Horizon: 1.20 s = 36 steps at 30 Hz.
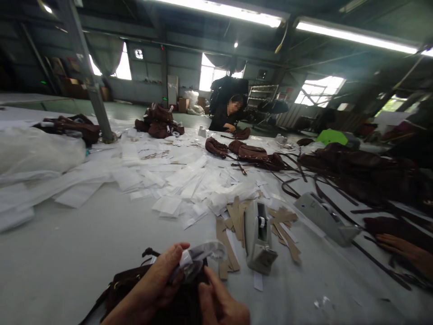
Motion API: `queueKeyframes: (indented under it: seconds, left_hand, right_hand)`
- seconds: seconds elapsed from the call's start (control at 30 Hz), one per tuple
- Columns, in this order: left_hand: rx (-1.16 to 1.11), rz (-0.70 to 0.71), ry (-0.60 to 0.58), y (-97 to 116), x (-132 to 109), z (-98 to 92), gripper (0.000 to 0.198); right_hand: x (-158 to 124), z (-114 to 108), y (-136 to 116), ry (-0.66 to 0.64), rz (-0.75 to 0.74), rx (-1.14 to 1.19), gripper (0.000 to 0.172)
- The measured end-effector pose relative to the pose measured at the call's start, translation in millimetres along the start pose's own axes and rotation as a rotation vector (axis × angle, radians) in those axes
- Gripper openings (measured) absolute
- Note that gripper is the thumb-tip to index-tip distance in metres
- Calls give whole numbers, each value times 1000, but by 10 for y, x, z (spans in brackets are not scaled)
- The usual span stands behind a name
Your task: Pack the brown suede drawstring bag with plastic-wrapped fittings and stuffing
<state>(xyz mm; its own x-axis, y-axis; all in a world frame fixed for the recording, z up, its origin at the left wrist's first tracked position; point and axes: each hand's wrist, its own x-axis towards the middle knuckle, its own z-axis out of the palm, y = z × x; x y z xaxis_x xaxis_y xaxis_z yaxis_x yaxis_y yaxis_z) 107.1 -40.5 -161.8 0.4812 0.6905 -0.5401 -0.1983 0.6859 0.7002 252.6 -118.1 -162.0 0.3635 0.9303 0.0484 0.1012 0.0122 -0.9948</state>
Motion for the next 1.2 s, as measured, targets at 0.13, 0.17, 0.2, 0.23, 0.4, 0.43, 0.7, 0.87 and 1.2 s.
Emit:
queueKeyframes:
  seconds: [0.13,0.17,0.2,0.23,0.4,0.43,0.7,0.87,1.2]
  left_hand:
    - [145,-18,-73,159,13,4,60]
    - [177,-17,-98,182,15,28,60]
    - [205,-7,-114,205,18,49,60]
    - [232,7,-121,234,22,63,61]
    - [478,349,44,507,67,-83,65]
    - [570,449,109,556,83,-142,63]
    - [1376,300,-79,404,226,-448,29]
    - [1366,360,-229,466,-44,-467,18]
    - [1962,818,-479,376,-863,47,11]
  right_hand:
    - [331,-259,-163,-66,-667,-618,37]
    - [406,-249,-207,-154,-761,-710,38]
    - [471,-220,-241,-248,-804,-773,37]
    - [526,-184,-262,-323,-803,-810,34]
    - [697,-211,-240,-232,-529,-660,28]
    - [728,-271,-232,-154,-431,-582,31]
    - [886,-627,-73,39,0,-166,55]
    - [836,-687,-33,17,21,-70,64]
    - [769,-544,-877,-471,-56,-49,43]
